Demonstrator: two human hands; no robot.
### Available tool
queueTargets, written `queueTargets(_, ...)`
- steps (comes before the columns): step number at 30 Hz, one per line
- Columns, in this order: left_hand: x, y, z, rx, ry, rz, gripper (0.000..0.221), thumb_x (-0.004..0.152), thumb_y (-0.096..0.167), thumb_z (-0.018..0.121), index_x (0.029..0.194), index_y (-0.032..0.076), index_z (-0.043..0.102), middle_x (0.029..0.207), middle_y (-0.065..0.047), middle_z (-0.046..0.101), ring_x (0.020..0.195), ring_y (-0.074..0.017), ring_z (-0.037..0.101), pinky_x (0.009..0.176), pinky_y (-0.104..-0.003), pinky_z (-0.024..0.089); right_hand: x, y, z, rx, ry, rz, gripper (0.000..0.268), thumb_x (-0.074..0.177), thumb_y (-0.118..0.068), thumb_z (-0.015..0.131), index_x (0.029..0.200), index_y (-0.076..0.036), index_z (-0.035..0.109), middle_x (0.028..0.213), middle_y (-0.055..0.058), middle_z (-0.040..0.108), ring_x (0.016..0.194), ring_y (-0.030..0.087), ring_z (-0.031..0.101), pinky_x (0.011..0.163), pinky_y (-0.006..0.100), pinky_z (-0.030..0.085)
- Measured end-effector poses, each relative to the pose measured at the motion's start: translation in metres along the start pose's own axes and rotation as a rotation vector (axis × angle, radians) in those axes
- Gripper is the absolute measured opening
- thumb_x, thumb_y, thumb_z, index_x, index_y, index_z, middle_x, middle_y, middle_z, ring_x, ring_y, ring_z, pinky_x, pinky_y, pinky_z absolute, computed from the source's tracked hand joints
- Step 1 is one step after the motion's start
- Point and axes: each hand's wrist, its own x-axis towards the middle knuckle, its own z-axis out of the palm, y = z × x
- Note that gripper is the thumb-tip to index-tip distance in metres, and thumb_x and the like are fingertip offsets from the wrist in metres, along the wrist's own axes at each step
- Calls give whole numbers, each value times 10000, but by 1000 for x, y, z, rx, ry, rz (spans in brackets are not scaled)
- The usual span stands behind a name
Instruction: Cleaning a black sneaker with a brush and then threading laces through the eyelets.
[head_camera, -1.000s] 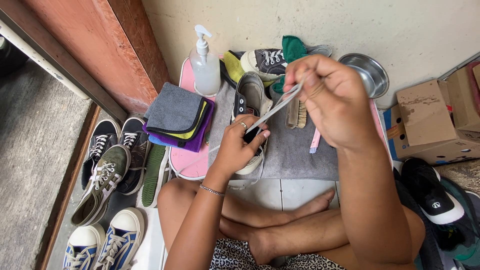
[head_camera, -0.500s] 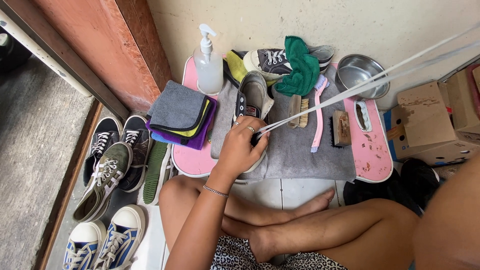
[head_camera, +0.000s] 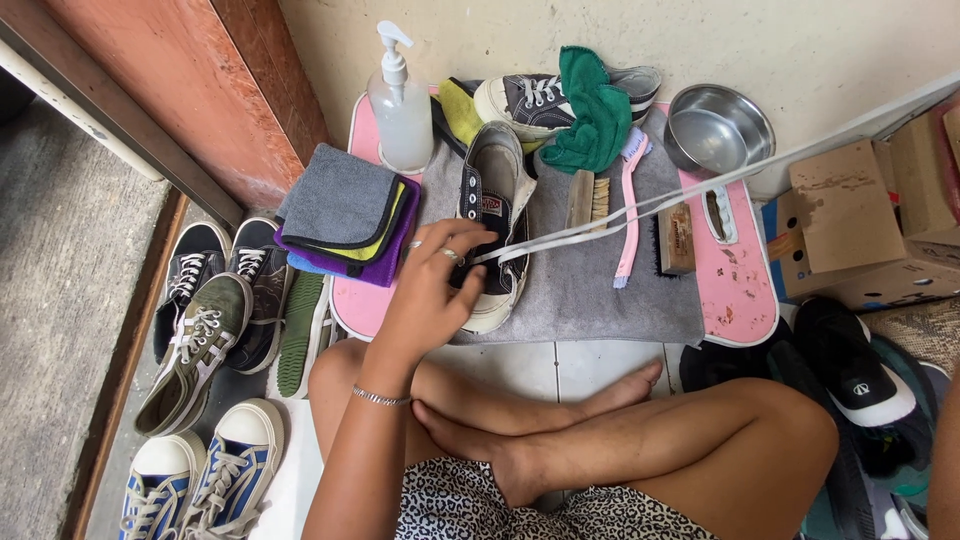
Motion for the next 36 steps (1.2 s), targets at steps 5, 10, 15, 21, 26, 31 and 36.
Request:
queueTargets(5,-38,3,-7,27,62,-311,329,953,17,700,1273,41,771,1085,-225,737,1007,-480,766,881,-574,650,50,-182,116,235,59,539,285,1464,-266,461,1533,-89,673,1333,208,677,1215,324,738,1048,505,638)
queueTargets(10,-65,19,1,-207,141,-647,451,966,35,755,1407,-2,672,1193,-296,738,1043,-487,829,882,-514,720,58,-276,241,-507,-309,235,649,797,-100,895,1438,-64,797,1225,232,780,1219,513,754,1137,562,475)
queueTargets(15,-73,13,-2,-92,62,-719,501,953,116,783,1425,62,625,1238,-231,745,1168,-447,782,965,-551,673,77,-370,317,-143,-437,265,676,908,-58,824,1559,-66,645,1399,251,725,1452,510,570,1208,642,397)
queueTargets(21,-70,20,-7,226,-27,-711,510,994,276,736,1488,150,706,1239,-142,794,1196,-425,725,974,-563,620,71,-354,353,33,-461,298,592,922,-98,875,1432,-57,579,1239,249,811,1335,509,684,1145,635,488)
queueTargets(26,-69,14,7,-14,95,-700,460,980,114,757,1436,62,730,1072,-198,834,1074,-443,752,914,-522,630,72,-348,356,121,-417,301,425,933,-85,855,1318,-66,675,948,176,839,994,398,776,1001,552,548)
queueTargets(31,-85,-17,23,-465,221,-817,304,946,16,766,1247,4,722,883,-114,743,810,-230,706,745,-368,604,83,-374,346,126,-517,436,192,1008,-86,802,1175,6,824,775,161,759,720,276,668,738,422,555)
queueTargets(36,-80,-10,20,-903,397,-700,340,963,-92,663,1280,-66,542,962,-186,685,825,-287,811,749,-394,752,95,-373,342,94,-581,458,260,1122,-189,709,1024,13,842,630,84,623,588,224,557,657,391,488)
